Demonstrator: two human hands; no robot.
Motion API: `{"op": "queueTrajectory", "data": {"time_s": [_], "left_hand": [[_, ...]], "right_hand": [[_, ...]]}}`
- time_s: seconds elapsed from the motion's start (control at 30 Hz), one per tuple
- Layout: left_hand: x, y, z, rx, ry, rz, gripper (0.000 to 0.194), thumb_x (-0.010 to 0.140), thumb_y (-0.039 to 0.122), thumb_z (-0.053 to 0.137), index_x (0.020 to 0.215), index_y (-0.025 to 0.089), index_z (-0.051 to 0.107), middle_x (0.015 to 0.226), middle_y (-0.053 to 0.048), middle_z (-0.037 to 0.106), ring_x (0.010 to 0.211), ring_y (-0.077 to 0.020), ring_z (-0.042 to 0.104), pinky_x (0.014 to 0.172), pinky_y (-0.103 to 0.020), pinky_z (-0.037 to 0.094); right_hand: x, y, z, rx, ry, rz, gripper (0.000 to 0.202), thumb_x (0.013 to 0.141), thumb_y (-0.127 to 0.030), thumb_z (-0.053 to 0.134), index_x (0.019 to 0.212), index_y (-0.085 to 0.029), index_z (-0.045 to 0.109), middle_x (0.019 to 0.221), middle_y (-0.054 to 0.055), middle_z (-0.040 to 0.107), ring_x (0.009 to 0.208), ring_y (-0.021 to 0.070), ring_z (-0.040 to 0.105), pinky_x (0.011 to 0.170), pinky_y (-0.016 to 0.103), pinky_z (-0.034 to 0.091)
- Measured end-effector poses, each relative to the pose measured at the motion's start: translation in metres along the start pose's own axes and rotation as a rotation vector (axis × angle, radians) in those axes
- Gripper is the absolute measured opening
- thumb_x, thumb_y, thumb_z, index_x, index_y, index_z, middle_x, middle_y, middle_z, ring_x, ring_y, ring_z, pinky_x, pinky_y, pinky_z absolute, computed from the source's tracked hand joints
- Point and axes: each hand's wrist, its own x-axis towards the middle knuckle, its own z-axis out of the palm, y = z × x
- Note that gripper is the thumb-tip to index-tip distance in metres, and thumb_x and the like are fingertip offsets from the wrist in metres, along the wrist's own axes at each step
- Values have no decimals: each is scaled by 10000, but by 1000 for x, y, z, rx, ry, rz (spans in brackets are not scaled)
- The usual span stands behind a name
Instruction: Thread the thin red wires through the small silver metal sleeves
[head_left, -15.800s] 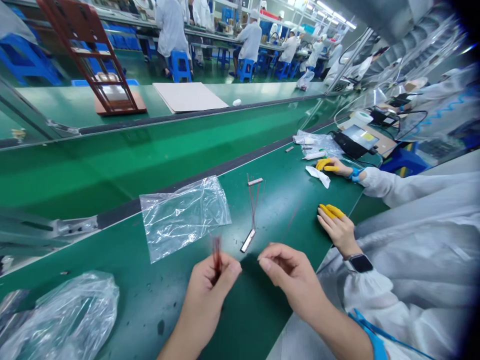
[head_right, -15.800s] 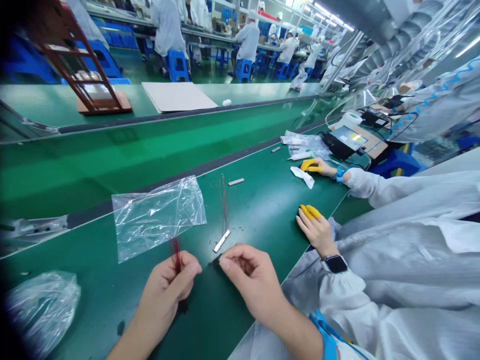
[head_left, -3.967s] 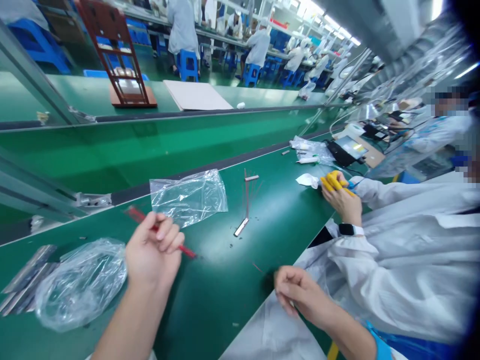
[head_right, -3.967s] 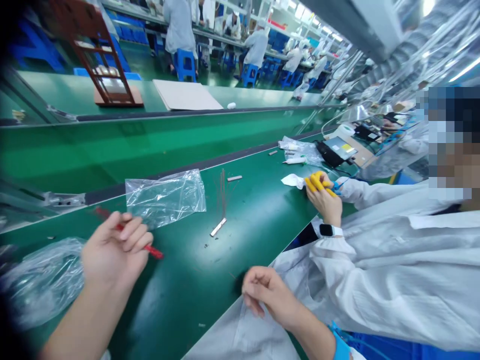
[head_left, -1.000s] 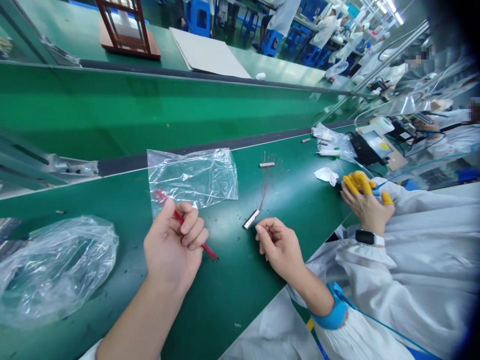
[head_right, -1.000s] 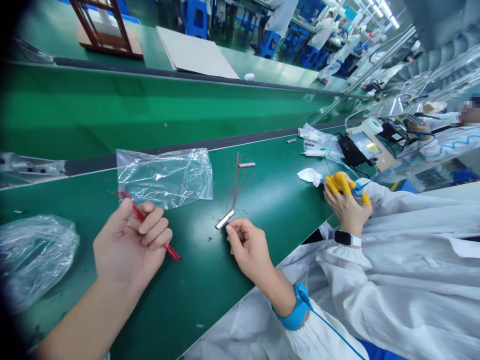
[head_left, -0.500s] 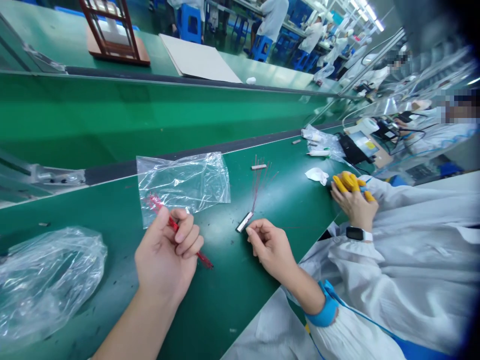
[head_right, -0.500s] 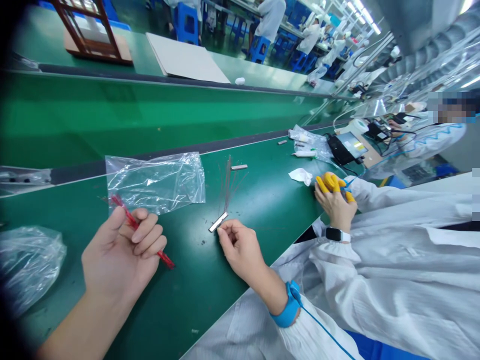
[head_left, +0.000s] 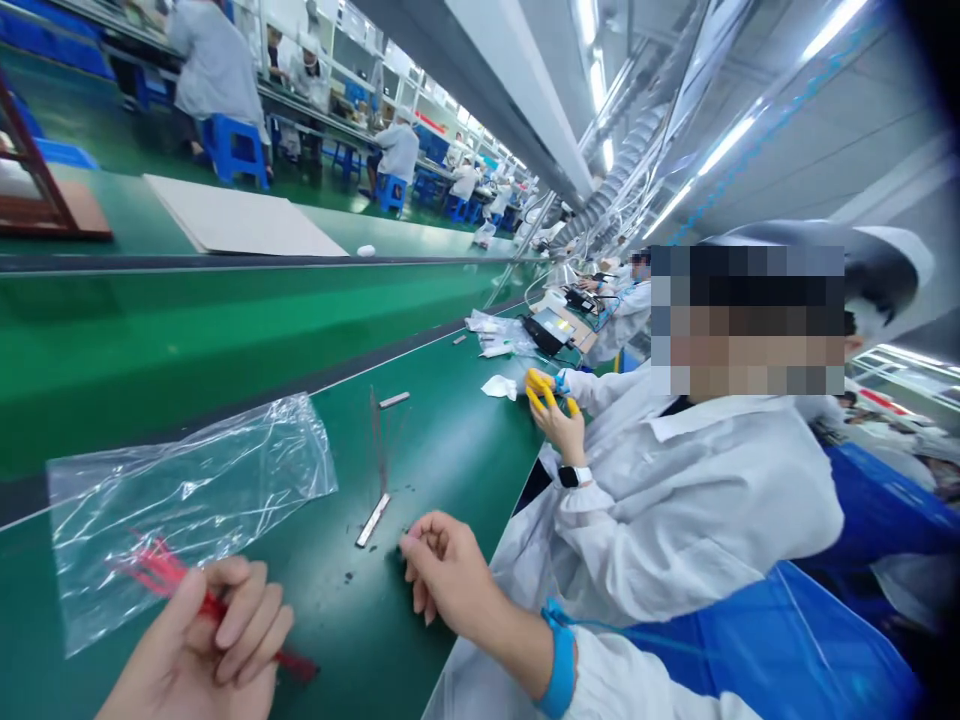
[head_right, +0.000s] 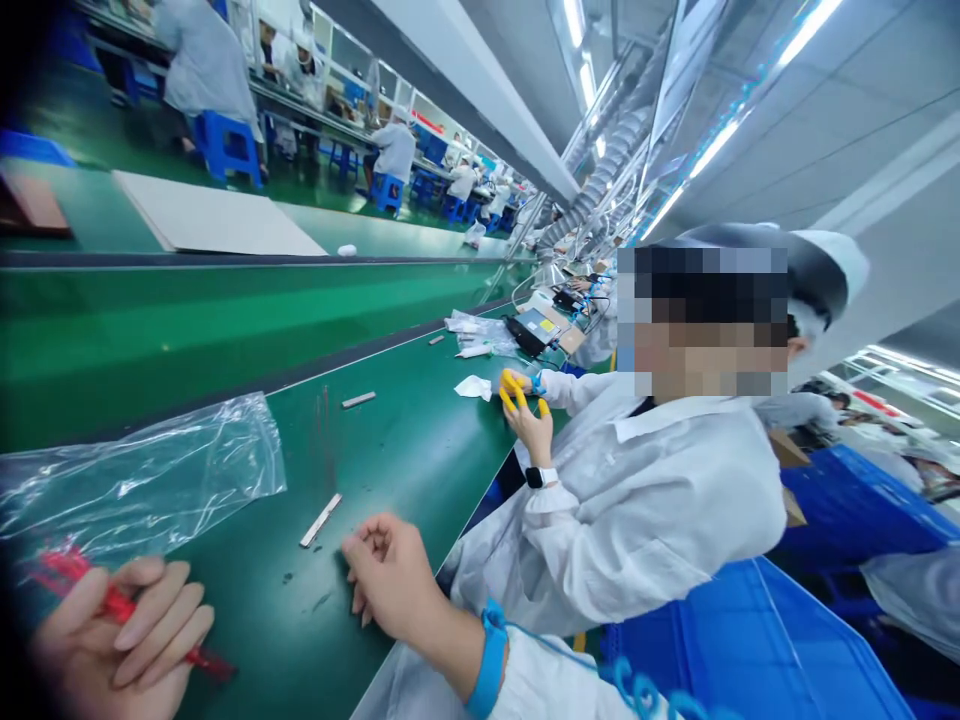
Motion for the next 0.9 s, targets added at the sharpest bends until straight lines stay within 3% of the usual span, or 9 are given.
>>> {"op": "queueTrajectory", "data": {"time_s": [0.07,0.17,0.23,0.33,0.47,0.73,0.9], "left_hand": [[-5,-4,9,-7,37,54,93,799,252,737,796,172,691,521,55,520,353,-37,457,336,-138,415],[-13,-10,27,15,196,90,168,798,281,721,724,151,645,524,60,417,378,-39,353,344,-161,349],[-14,-13,36,25,229,112,223,810,326,699,700,146,628,517,67,375,375,-35,281,343,-160,282],[-12,-13,38,47,243,124,230,814,315,697,688,142,612,515,71,364,382,-35,246,357,-166,244],[-12,-10,35,40,256,144,223,837,308,675,704,139,616,518,67,378,382,-38,248,361,-179,229],[-11,-7,35,27,258,151,230,878,306,618,720,140,616,517,68,368,376,-42,244,357,-180,225],[-11,-7,35,24,260,148,235,887,299,609,719,134,623,522,64,374,375,-39,248,356,-179,229]], "right_hand": [[-15,5,8,8,-120,43,460,807,-622,660,839,-179,541,544,-68,545,341,83,472,281,175,347],[-33,8,26,-43,-318,22,382,745,-468,803,873,-153,630,539,-62,564,401,84,507,355,169,380],[-37,8,36,-99,-356,-40,302,750,-377,820,867,-155,653,543,-64,560,424,77,507,385,162,362],[-35,9,46,-149,-386,-60,181,857,-327,707,812,-166,638,519,-72,520,391,72,482,366,162,333],[-32,13,46,-135,-400,-35,185,931,-329,584,844,-173,632,570,-61,534,374,71,491,341,160,353],[-37,13,40,-163,-373,-71,203,944,-294,548,819,-169,648,579,-44,542,423,78,519,372,162,377],[-38,10,41,-126,-328,-78,113,869,-280,652,898,-173,633,585,-60,545,409,76,497,359,168,365]]}}
